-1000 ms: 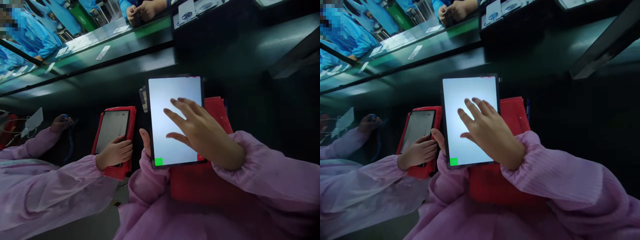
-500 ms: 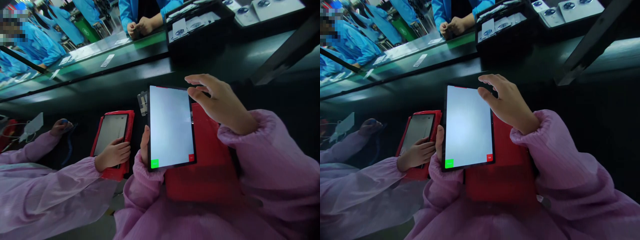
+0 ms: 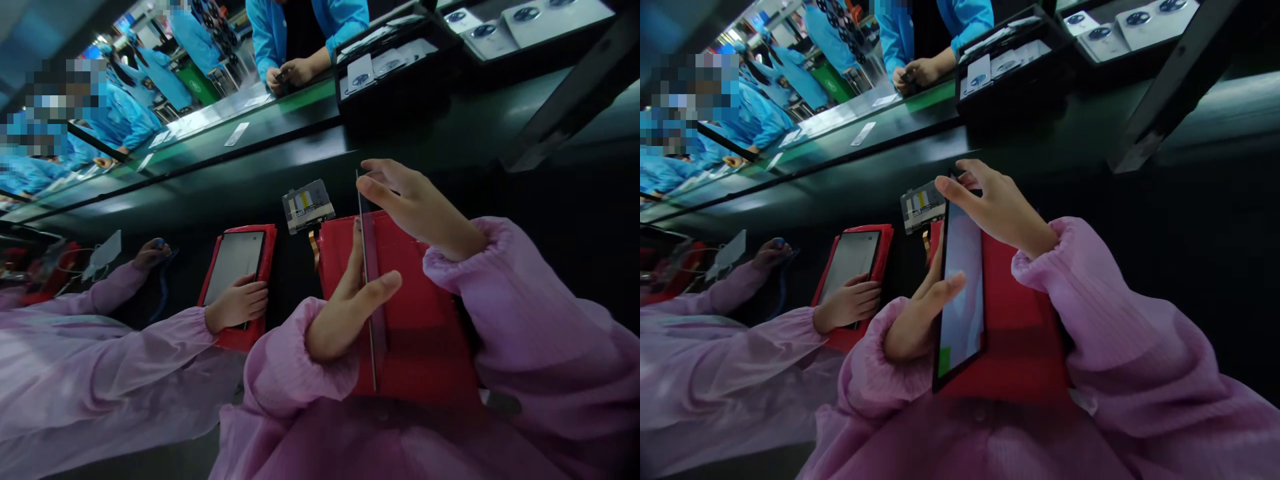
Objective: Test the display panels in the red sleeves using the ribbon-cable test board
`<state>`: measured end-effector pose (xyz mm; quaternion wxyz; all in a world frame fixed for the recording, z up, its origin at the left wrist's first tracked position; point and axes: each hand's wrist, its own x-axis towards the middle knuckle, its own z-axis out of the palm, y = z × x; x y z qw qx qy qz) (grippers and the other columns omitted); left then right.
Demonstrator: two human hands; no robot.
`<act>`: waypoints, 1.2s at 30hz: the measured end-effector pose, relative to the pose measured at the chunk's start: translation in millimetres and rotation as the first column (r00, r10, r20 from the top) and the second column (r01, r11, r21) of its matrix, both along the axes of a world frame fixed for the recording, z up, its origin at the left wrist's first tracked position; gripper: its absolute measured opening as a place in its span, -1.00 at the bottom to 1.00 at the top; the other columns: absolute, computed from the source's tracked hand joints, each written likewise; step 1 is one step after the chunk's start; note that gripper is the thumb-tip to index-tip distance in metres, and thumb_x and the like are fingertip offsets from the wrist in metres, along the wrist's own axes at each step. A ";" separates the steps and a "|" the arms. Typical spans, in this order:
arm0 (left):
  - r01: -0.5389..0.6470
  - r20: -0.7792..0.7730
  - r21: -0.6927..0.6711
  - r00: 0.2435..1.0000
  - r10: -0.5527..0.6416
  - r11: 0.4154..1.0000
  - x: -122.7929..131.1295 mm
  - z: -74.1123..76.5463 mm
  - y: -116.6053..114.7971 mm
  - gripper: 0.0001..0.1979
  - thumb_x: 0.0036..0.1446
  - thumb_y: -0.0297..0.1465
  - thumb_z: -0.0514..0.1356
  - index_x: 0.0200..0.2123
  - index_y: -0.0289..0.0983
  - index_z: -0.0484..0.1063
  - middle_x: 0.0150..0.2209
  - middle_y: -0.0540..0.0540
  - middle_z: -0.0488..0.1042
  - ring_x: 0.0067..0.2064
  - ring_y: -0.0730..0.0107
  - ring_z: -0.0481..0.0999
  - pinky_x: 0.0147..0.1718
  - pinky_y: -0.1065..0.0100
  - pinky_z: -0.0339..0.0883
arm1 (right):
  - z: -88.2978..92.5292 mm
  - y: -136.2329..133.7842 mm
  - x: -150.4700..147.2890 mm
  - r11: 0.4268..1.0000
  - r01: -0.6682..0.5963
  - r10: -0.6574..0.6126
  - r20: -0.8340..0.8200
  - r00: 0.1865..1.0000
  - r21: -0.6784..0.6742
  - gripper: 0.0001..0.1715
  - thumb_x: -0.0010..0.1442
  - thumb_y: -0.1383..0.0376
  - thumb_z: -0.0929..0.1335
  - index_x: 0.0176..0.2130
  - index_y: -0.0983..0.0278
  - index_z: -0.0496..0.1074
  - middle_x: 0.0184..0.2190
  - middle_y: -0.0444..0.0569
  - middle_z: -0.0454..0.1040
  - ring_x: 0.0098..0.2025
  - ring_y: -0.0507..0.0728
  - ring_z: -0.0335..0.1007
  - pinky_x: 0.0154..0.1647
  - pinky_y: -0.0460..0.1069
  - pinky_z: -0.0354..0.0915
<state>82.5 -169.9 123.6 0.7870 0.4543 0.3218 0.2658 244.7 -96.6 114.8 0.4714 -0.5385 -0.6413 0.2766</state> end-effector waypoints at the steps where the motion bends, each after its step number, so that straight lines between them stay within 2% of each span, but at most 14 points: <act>1: -0.002 -0.019 0.046 1.000 0.003 0.999 1.4 -0.2 0.2 -0.15 0.15 -0.20 0.21 0.36 0.07 -0.25 0.40 0.22 -0.14 0.43 0.27 -0.32 0.39 0.17 -0.22 | 0.7 0.2 0.9 1.000 0.020 -0.020 0.014 1.000 0.010 -0.37 0.24 -0.06 0.29 0.11 0.32 0.36 -0.06 0.09 0.51 0.01 0.23 0.44 0.06 0.16 0.35; 4: 0.034 -0.068 0.168 0.997 -0.023 0.985 -0.7 -7.1 3.5 -0.27 0.22 -0.21 0.15 0.36 0.04 -0.17 0.41 0.20 -0.19 0.43 0.29 -0.33 0.39 0.15 -0.30 | 0.6 1.8 3.5 0.998 0.040 -0.042 0.043 0.998 0.038 -0.40 0.20 0.00 0.35 0.08 0.32 0.38 -0.10 0.07 0.51 -0.04 0.23 0.46 0.02 0.17 0.38; 6: 0.037 -0.085 0.274 0.996 -0.014 0.961 -9.0 -14.5 15.6 -0.42 0.28 -0.15 0.06 0.32 0.05 -0.01 0.39 0.18 -0.08 0.43 0.32 -0.25 0.39 0.16 -0.27 | -0.6 3.5 5.0 0.998 0.041 -0.043 0.050 0.998 0.052 -0.47 0.18 0.06 0.37 0.05 0.28 0.40 -0.12 0.05 0.52 -0.06 0.23 0.46 0.01 0.19 0.38; 7: 0.021 -0.107 0.353 0.994 0.018 0.936 -15.6 -18.4 26.8 -0.49 0.29 -0.13 0.02 0.29 0.03 0.09 0.37 0.13 0.02 0.42 0.30 -0.15 0.37 0.15 -0.22 | -1.1 4.2 5.6 0.998 0.041 -0.044 0.054 0.998 0.057 -0.51 0.17 0.08 0.38 0.04 0.25 0.41 -0.13 0.04 0.52 -0.07 0.24 0.47 0.00 0.21 0.39; 9: -0.016 -0.218 0.551 0.962 0.163 0.835 -33.0 -26.0 60.3 -0.57 0.32 -0.16 -0.02 0.19 -0.10 0.28 0.27 -0.04 0.24 0.34 0.21 0.12 0.32 0.11 -0.06 | -1.2 4.8 6.4 0.997 0.043 -0.047 0.061 0.997 0.063 -0.57 0.17 0.12 0.38 0.01 0.22 0.42 -0.15 0.02 0.53 -0.09 0.24 0.48 -0.01 0.22 0.39; 10: -0.021 -0.301 0.674 0.905 0.300 0.739 -43.1 -30.0 81.2 -0.60 0.31 -0.21 0.00 0.13 -0.19 0.34 0.20 -0.13 0.32 0.27 0.17 0.24 0.27 0.11 0.04 | -0.8 4.7 6.6 0.997 0.045 -0.049 0.064 0.997 0.060 -0.58 0.18 0.13 0.38 0.01 0.22 0.43 -0.15 0.02 0.53 -0.09 0.24 0.48 -0.01 0.23 0.40; 11: 0.034 -0.411 0.779 0.782 0.469 0.626 -53.7 -34.4 103.3 -0.64 0.30 -0.29 0.02 0.08 -0.27 0.39 0.14 -0.19 0.37 0.21 0.15 0.30 0.24 0.14 0.10 | -0.3 4.4 6.7 0.997 0.046 -0.049 0.067 0.997 0.054 -0.58 0.18 0.13 0.37 0.00 0.22 0.43 -0.15 0.02 0.53 -0.09 0.25 0.48 -0.02 0.23 0.40; 12: 0.180 -0.537 0.812 0.606 0.587 0.556 -64.0 -39.3 125.1 -0.66 0.29 -0.37 0.01 0.05 -0.32 0.41 0.11 -0.22 0.37 0.19 0.15 0.31 0.23 0.18 0.11 | 0.3 3.9 6.6 0.998 0.047 -0.051 0.068 0.996 0.045 -0.58 0.18 0.13 0.37 0.00 0.23 0.43 -0.14 0.03 0.52 -0.08 0.26 0.48 -0.02 0.24 0.41; 15: 0.325 -0.667 0.743 0.434 0.606 0.585 -88.6 -57.1 176.6 -0.67 0.18 -0.54 0.07 0.01 -0.43 0.43 0.09 -0.34 0.37 0.22 0.02 0.25 0.27 0.11 0.00 | 1.0 2.6 6.5 0.999 0.042 -0.044 0.070 0.997 0.025 -0.55 0.17 0.13 0.38 0.01 0.27 0.41 -0.12 0.08 0.51 -0.07 0.27 0.47 -0.03 0.24 0.41; 18: 0.427 -0.738 0.673 0.335 0.585 0.604 -99.6 -75.2 199.1 -0.68 0.21 -0.49 0.13 0.03 -0.36 0.40 0.12 -0.30 0.36 0.20 0.05 0.28 0.24 0.00 0.06 | 0.3 2.4 6.6 0.999 0.038 -0.041 0.063 0.997 0.038 -0.49 0.17 0.11 0.39 0.06 0.27 0.36 -0.14 0.08 0.51 -0.10 0.27 0.47 -0.07 0.23 0.43; 21: 0.520 -0.775 0.614 0.256 0.578 0.594 -101.6 -87.0 203.6 -0.68 0.24 -0.30 0.16 0.03 -0.28 0.38 0.11 -0.20 0.37 0.11 0.15 0.38 0.12 -0.03 0.26 | 0.1 2.7 6.4 0.999 0.045 -0.046 0.065 0.997 0.017 -0.41 0.17 0.10 0.39 0.12 0.28 0.30 -0.14 0.10 0.49 -0.10 0.28 0.47 -0.09 0.23 0.44; 24: 0.589 -0.789 0.572 0.203 0.580 0.571 -102.4 -91.7 203.9 -0.68 0.25 -0.26 0.15 0.02 -0.27 0.38 0.08 -0.18 0.38 0.06 0.20 0.42 0.05 0.02 0.34 | 0.5 3.0 6.1 0.999 0.047 -0.045 0.071 0.996 -0.028 -0.39 0.18 0.09 0.38 0.13 0.30 0.28 -0.11 0.13 0.48 -0.08 0.29 0.45 -0.05 0.25 0.41; 30: 0.674 -0.798 0.500 0.115 0.591 0.543 -106.0 -94.7 207.2 -0.64 0.24 -0.28 0.16 0.07 -0.27 0.34 0.13 -0.20 0.34 0.12 0.15 0.38 0.09 -0.02 0.31 | 1.7 1.6 5.2 0.998 0.040 -0.037 0.063 0.997 -0.046 -0.40 0.18 0.07 0.38 0.12 0.29 0.28 -0.11 0.09 0.47 -0.08 0.27 0.44 -0.02 0.22 0.38; 36: 0.756 -0.826 0.383 0.024 0.563 0.531 -103.3 -93.4 210.7 -0.61 0.23 -0.32 0.18 0.09 -0.30 0.33 0.19 -0.21 0.31 0.23 0.07 0.27 0.19 -0.12 0.13 | 3.0 -0.2 4.3 0.998 0.035 -0.032 0.063 0.998 -0.047 -0.40 0.21 0.09 0.37 0.13 0.34 0.25 -0.09 0.08 0.45 -0.05 0.23 0.41 0.01 0.17 0.35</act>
